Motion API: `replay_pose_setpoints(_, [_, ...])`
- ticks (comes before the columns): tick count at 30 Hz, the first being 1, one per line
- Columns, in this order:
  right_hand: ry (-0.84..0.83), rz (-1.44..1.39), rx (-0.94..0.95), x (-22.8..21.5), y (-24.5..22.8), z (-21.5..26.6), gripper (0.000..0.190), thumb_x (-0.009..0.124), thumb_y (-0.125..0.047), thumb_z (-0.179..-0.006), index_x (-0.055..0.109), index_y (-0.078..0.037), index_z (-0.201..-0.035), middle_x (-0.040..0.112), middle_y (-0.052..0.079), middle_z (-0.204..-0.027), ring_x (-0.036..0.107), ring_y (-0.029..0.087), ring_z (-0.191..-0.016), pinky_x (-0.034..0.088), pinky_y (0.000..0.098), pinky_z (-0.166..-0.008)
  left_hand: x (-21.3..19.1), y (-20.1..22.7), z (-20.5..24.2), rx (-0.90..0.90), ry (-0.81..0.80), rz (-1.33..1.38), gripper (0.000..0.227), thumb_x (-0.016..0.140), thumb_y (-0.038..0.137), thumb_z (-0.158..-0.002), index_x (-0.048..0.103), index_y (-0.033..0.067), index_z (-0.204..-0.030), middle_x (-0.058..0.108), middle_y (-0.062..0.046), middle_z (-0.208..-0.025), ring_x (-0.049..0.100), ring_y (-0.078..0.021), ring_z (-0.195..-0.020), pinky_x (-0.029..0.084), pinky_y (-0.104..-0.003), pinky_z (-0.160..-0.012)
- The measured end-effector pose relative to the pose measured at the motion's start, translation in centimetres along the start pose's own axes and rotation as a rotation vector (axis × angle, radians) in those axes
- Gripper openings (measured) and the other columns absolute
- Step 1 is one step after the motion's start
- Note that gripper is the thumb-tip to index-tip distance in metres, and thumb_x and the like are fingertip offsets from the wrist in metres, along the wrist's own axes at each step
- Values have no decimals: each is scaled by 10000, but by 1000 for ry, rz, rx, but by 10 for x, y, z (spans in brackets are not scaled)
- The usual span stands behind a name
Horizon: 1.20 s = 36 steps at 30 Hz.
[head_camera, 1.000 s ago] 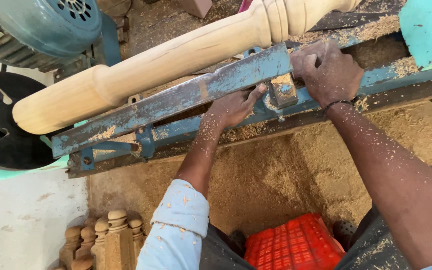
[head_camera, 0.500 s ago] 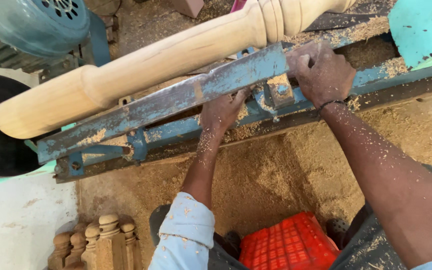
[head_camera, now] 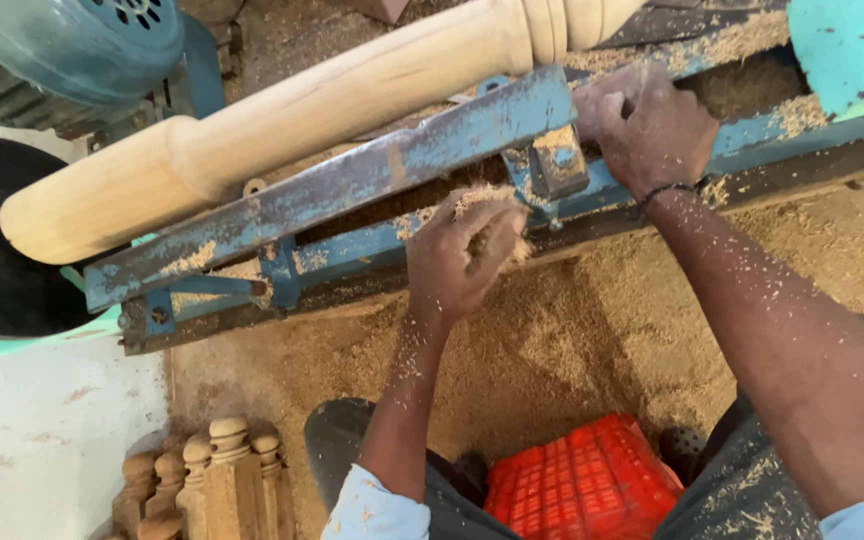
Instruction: The person operates a lathe to shape a wooden spindle, using hands to adjust the piece and clear sawdust from the machine bed.
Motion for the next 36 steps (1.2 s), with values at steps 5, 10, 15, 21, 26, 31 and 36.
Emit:
replay_pose_setpoints(5, [88,29,-67,-12,-6,8,284,608,-337,-1020,665,-60,-1043,707,119,-727,702,225,-618,589,422,-593,-6,-29,-15,-259,-124,-295,577,495,633,-981,656,237,-1369,681,-150,-1356,643,-283,-1248,480,-510,-1101])
replay_pose_setpoints(10, [150,21,-101,-24,-13,12,301,644,-350,-983,655,-51,-1014,727,190,-790,736,348,-709,588,498,-666,33,-83,-40,-410,-478,-362,782,256,734,-971,436,215,-1528,518,-193,-1505,521,-366,-1370,345,-607,-1155])
replay_pose_setpoints(15, [120,13,-85,-19,-8,9,294,646,-338,-974,646,-47,-1018,731,184,-798,743,336,-718,589,501,-685,78,-118,-60,-518,-689,-477,735,160,634,-1005,285,214,-1594,365,-263,-1544,329,-496,-1416,256,-613,-1170])
replay_pose_setpoints(21, [127,46,-107,-17,-13,9,375,662,-404,-983,640,-33,-1032,720,190,-773,742,321,-687,594,476,-639,96,-120,-59,-473,-794,-472,669,111,483,-1044,425,186,-1555,265,-293,-1630,376,-497,-1437,308,-552,-1220])
replay_pose_setpoints(26, [89,25,-66,-7,-2,6,325,605,-370,-1035,633,-56,-1111,726,166,-811,746,310,-734,597,474,-692,114,-123,-67,-366,-878,-325,673,168,495,-1067,407,52,-1513,319,-244,-1609,295,-427,-1502,222,-547,-1242])
replay_pose_setpoints(31, [113,24,-99,-11,-8,7,414,664,-439,-1014,627,-32,-1080,702,190,-786,734,351,-731,577,512,-676,116,-143,-68,-454,-929,-150,764,227,603,-1042,462,49,-1512,349,-246,-1623,290,-401,-1535,207,-557,-1257])
replay_pose_setpoints(36, [168,76,-127,-14,-9,10,322,660,-352,-990,637,-51,-1100,713,184,-795,731,360,-763,571,530,-717,109,-157,-67,-535,-760,-175,933,325,739,-1006,336,-19,-1552,284,-282,-1632,272,-410,-1535,225,-541,-1253])
Point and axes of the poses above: each hand's wrist, its own z-axis away from the middle knuckle, its own x-axis out of the palm, y = z × x, the point moved 10 cm from there along -z, towards the middle knuckle
